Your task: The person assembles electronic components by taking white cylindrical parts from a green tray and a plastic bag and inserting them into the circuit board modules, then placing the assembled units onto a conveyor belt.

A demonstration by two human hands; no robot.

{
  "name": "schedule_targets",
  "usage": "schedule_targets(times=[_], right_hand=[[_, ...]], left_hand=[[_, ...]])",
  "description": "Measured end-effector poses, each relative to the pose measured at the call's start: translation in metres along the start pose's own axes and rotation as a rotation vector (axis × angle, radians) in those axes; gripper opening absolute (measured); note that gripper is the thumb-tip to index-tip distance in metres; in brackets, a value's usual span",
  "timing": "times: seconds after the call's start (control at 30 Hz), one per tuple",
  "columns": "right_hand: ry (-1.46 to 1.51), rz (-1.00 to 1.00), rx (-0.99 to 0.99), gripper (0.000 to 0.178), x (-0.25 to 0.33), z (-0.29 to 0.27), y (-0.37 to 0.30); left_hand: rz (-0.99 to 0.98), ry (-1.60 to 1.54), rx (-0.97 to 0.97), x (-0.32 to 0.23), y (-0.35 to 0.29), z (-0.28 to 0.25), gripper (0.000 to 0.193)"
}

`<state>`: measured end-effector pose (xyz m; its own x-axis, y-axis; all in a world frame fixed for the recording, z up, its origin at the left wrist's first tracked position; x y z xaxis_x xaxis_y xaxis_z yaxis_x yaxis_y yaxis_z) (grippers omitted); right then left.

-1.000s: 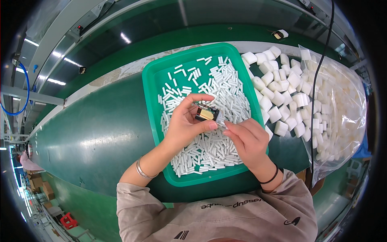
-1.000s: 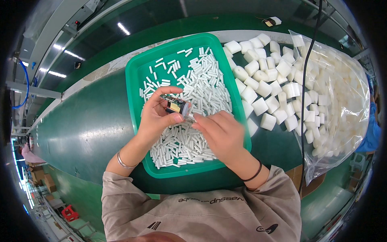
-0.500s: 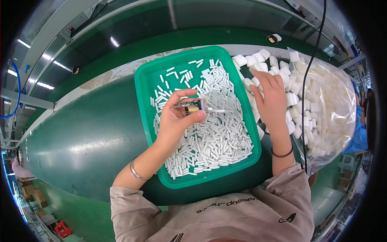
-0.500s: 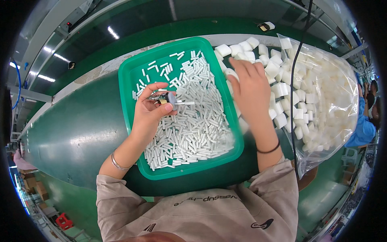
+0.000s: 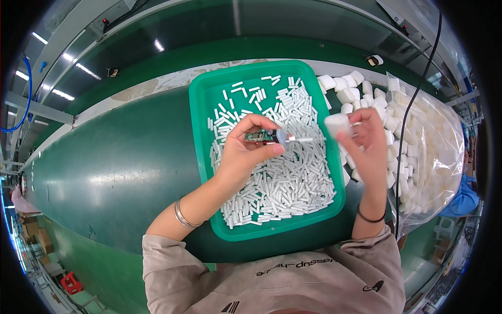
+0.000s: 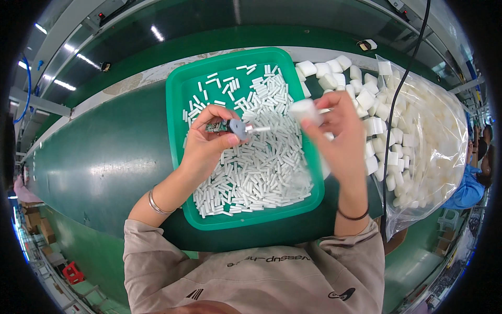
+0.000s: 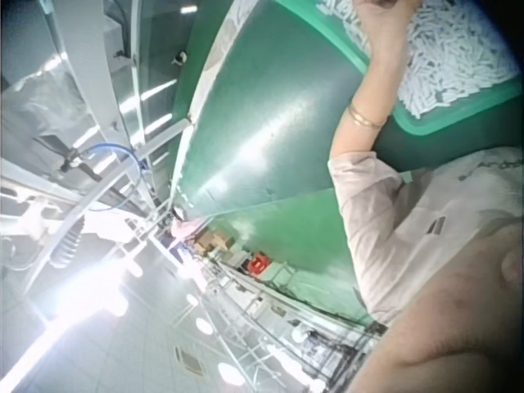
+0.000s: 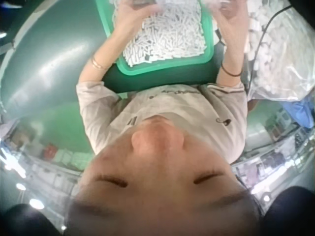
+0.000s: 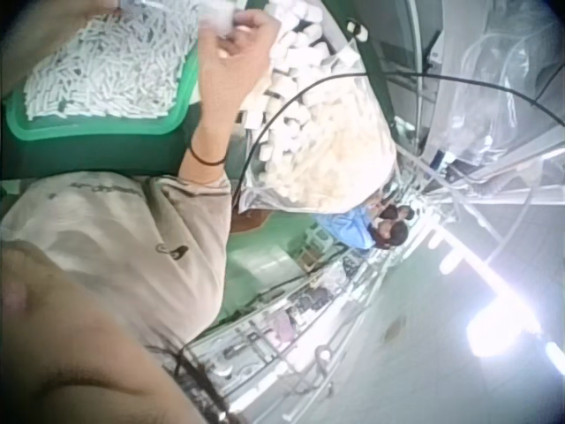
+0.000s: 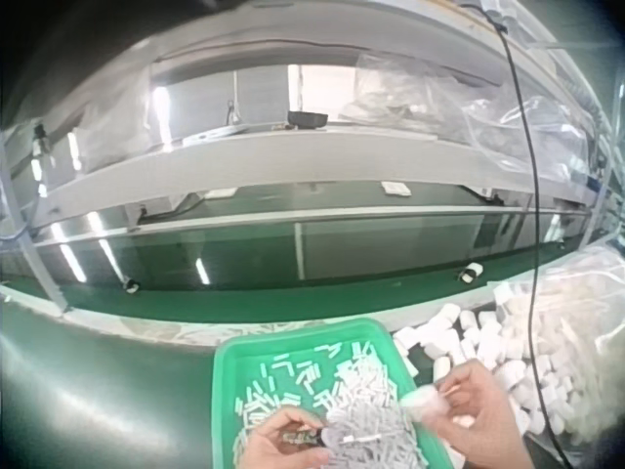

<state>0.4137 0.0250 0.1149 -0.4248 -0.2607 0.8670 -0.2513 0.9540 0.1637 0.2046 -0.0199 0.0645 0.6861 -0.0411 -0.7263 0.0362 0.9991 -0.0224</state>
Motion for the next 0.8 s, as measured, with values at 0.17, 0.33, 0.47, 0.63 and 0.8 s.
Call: schedule_targets(times=[0.17,0.33,0.47,0.63,0.8], right_hand=[[0.544,0.137,0.192,0.042,0.003,0.045,-0.022],[0.434,0.17,0.272,0.034,-0.007,0.042,-0.028],[0.422,0.127,0.218,0.029,-0.012,0.045,-0.029],[0.469,0.145,0.07,0.028,-0.02,0.046,-0.034],[0.443,0.074,0.006,0.029,-0.023,0.045,-0.039]], left_hand=[[-0.039,0.068,0.083,0.001,-0.003,0.0,0.033],[-0.035,0.14,0.125,0.001,-0.002,-0.001,0.034],[-0.03,0.176,0.181,0.003,-0.002,0.001,0.035],[0.052,0.078,0.122,0.002,-0.001,0.0,0.035],[0.133,0.253,0.125,0.003,-0.002,0.001,0.04]])
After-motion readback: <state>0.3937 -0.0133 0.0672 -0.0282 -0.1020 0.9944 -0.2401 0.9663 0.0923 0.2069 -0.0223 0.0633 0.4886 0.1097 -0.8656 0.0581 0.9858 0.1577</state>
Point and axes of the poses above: each hand's wrist, its own y-axis towards the middle knuckle, its own z-axis out of the palm, x = y × z, the point moved 1 cm from there along y, towards the middle knuckle, and after that the axes turned 9 degrees about -y, right-handed, at the moved point
